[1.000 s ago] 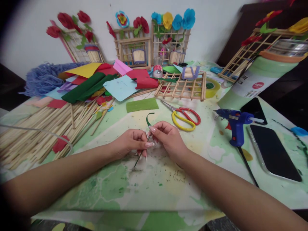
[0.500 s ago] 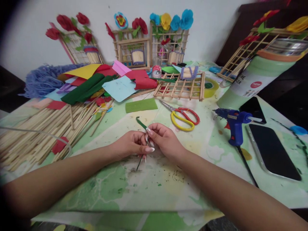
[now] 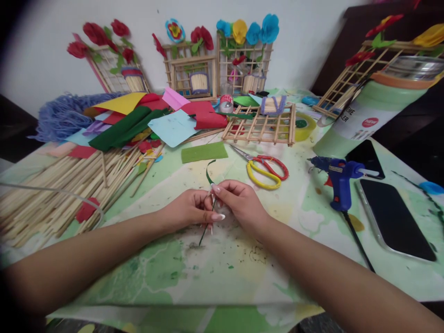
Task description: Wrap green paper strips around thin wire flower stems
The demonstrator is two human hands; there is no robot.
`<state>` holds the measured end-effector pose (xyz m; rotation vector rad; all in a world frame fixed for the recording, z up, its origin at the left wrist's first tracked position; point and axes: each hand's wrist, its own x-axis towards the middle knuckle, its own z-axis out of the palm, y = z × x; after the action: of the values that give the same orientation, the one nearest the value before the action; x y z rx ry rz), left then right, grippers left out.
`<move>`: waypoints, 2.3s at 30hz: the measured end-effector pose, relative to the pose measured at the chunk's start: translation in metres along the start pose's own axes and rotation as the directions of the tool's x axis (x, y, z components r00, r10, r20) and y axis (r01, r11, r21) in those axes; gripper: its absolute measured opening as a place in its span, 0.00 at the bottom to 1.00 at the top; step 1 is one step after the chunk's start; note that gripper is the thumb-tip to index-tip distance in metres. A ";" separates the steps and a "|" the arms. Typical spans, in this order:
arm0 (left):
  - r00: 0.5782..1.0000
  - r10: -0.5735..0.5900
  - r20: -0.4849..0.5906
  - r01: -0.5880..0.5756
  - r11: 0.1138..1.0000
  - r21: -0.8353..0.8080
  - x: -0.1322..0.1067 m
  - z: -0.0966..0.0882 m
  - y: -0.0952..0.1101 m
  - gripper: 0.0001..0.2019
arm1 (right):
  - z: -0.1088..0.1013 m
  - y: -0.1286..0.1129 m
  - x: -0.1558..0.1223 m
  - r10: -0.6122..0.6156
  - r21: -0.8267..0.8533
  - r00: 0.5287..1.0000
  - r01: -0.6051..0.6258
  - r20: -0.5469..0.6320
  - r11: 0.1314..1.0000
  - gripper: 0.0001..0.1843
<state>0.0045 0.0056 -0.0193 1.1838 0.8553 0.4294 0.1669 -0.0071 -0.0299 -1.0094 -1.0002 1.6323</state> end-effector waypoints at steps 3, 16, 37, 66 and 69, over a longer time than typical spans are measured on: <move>1.000 -0.007 -0.009 0.007 1.000 0.005 0.000 0.001 0.000 0.22 | 0.001 -0.001 -0.001 -0.002 0.017 1.000 0.002 -0.005 1.000 0.12; 0.996 0.066 0.057 -0.062 0.997 -0.055 -0.002 0.001 0.001 0.22 | -0.001 -0.005 0.001 -0.031 0.044 0.999 0.031 0.019 0.999 0.10; 0.997 0.058 0.044 -0.056 0.998 -0.041 -0.002 0.002 0.000 0.22 | 0.001 -0.005 0.002 -0.042 0.076 0.999 0.044 -0.034 0.996 0.09; 0.981 0.068 0.180 -0.049 0.993 -0.106 -0.001 -0.005 0.000 0.19 | -0.002 -0.006 0.001 -0.023 0.068 1.000 0.024 -0.009 0.997 0.11; 0.983 0.044 0.181 -0.027 0.995 -0.096 0.000 -0.008 -0.001 0.15 | -0.001 -0.005 0.001 -0.037 0.078 0.999 0.038 -0.004 0.996 0.11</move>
<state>-0.0017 0.0102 -0.0213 1.1348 0.6496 0.3796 0.1693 -0.0044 -0.0259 -0.9344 -0.9409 1.6267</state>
